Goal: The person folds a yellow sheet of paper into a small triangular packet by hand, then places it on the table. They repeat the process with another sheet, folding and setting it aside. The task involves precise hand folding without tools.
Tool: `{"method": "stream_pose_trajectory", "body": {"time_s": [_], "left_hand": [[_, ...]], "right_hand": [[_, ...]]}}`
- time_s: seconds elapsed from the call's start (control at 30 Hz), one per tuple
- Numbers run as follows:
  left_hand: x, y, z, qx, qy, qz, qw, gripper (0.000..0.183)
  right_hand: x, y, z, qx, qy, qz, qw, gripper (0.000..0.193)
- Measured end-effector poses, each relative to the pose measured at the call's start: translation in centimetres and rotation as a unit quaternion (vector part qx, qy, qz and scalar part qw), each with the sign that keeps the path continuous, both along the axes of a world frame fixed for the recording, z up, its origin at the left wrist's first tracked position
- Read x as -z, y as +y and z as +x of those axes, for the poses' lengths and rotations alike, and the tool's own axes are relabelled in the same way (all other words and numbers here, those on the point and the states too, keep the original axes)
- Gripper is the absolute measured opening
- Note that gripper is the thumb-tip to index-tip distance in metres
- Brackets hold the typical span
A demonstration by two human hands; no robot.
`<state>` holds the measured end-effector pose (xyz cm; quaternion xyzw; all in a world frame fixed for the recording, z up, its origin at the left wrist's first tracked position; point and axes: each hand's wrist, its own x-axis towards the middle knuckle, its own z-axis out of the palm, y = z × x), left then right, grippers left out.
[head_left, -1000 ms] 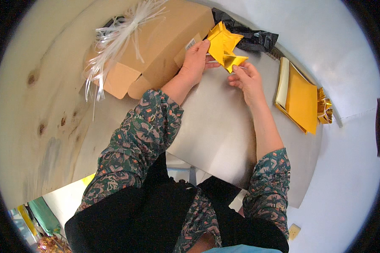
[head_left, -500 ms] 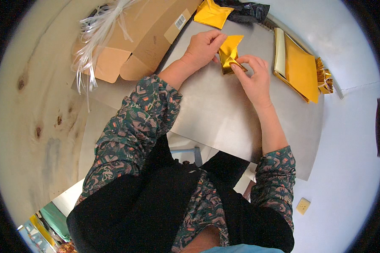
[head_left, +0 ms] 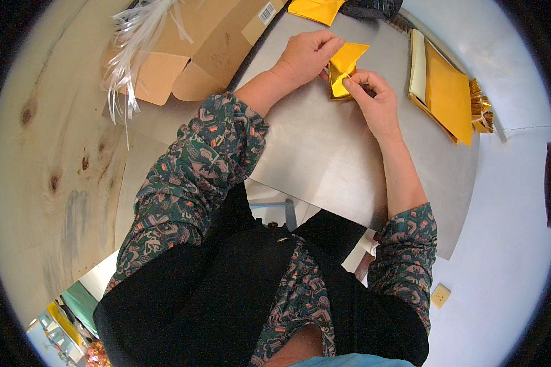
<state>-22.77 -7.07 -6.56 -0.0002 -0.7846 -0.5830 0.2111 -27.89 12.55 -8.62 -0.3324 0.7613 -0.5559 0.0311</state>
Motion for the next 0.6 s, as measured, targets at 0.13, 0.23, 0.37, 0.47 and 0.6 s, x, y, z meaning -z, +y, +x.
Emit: {"method": "stream_pose_trajectory", "body": {"time_s": [0.13, 0.23, 0.37, 0.47, 0.6], "left_hand": [[-0.1, 0.1, 0.0, -0.006, 0.001, -0.009, 1.0, 0.033], [-0.1, 0.2, 0.1, 0.004, 0.001, 0.002, 1.0, 0.032], [-0.5, 0.6, -0.1, 0.065, 0.008, 0.195, 0.979, 0.035], [-0.6, 0.6, 0.1, 0.139, -0.039, 0.194, 0.97, 0.037], [-0.1, 1.4, 1.1, 0.215, -0.004, 0.019, 0.976, 0.04]], "right_hand": [[0.2, -0.3, 0.0, -0.002, -0.036, -0.016, 0.999, 0.018], [0.1, -0.2, 0.0, -0.004, -0.06, -0.028, 0.998, 0.018], [-0.2, -0.3, -0.3, -0.002, -0.104, -0.087, 0.991, 0.015], [-0.5, 0.0, -0.5, -0.015, -0.172, -0.188, 0.967, 0.011], [-0.7, -0.1, -1.1, -0.028, -0.217, -0.31, 0.925, 0.009]]}}
